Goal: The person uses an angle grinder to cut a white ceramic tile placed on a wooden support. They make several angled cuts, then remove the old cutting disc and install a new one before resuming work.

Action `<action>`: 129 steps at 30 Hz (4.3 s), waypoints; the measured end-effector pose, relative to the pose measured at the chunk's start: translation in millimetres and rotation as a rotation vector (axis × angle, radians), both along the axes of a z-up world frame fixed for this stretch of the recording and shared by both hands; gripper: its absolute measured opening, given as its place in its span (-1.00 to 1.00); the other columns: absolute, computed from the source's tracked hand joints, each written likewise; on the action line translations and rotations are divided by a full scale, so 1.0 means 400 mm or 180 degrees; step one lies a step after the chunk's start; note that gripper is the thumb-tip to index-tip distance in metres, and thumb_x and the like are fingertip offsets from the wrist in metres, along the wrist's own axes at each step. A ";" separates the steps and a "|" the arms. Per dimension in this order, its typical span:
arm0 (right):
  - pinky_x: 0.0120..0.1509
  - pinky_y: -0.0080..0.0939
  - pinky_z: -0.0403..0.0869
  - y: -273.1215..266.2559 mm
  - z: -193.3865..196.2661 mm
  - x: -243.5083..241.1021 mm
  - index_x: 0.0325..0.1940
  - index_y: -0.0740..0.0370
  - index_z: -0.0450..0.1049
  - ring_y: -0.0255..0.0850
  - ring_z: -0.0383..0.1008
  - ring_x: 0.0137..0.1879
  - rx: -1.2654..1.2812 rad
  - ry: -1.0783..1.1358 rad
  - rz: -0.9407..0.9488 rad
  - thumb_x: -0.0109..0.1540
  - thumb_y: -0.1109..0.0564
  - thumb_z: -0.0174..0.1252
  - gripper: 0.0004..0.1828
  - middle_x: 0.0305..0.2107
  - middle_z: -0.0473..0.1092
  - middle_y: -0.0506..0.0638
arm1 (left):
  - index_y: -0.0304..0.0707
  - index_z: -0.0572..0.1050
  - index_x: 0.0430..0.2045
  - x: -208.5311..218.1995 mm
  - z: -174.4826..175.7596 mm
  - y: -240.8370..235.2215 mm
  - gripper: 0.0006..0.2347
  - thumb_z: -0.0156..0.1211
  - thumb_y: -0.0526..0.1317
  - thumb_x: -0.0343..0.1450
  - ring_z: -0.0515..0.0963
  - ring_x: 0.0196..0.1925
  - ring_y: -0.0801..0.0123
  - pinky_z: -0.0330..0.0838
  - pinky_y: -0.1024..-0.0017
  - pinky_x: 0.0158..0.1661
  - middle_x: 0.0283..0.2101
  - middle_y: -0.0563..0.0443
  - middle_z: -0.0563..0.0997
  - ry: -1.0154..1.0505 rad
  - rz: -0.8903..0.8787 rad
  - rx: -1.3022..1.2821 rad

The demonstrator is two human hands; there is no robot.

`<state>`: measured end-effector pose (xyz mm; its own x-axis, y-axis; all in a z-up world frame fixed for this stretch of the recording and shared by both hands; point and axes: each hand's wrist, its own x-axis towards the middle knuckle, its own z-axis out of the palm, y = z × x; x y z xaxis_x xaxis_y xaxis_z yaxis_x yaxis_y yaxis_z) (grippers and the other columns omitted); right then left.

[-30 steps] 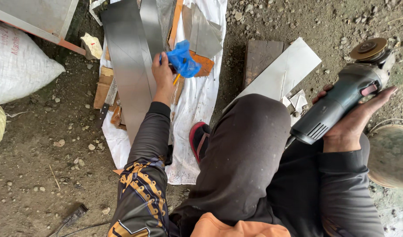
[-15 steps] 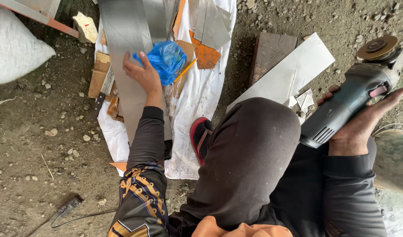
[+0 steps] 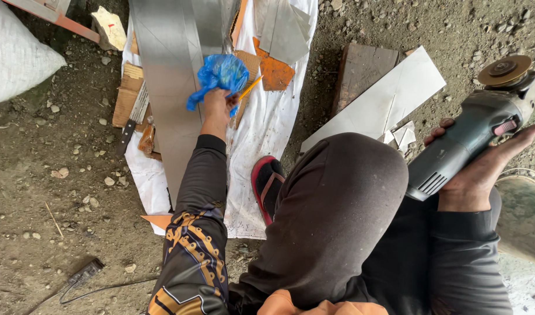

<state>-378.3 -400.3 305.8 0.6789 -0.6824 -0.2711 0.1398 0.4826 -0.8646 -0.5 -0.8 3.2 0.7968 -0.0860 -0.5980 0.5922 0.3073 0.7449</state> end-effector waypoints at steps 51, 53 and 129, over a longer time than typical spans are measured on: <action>-0.01 0.03 0.62 0.014 0.042 -0.005 0.23 0.35 0.28 -0.09 0.53 -0.23 0.0552 -0.0110 -0.0107 0.25 -0.70 -0.18 0.05 -0.29 0.43 0.09 | -0.45 0.47 -0.13 0.071 0.049 -0.048 -0.73 0.26 -0.27 0.36 0.52 0.03 -0.25 0.43 0.02 0.04 -0.02 -0.42 0.52 -0.1851 -0.1061 0.4556; -0.06 0.03 0.61 0.016 0.045 0.000 0.29 0.33 0.30 -0.08 0.53 -0.22 0.0311 -0.0048 -0.0092 0.21 -0.71 -0.18 0.09 -0.27 0.44 0.08 | -0.36 0.56 -0.15 0.079 0.044 -0.044 -0.81 0.12 -0.40 0.39 0.52 0.02 -0.25 0.45 0.04 0.03 0.01 -0.43 0.52 -0.2367 -0.0820 0.4492; -0.13 0.02 0.61 0.053 0.113 -0.143 0.07 0.40 0.38 0.00 0.56 -0.24 0.0820 -0.1609 -0.0239 0.20 -0.77 -0.39 0.15 -0.29 0.48 0.18 | -0.31 0.16 0.46 -0.712 0.812 -0.639 -0.19 -0.47 0.37 0.46 0.69 -0.05 -0.05 0.63 0.22 -0.13 0.05 -0.45 0.55 -0.3042 -0.4736 0.1088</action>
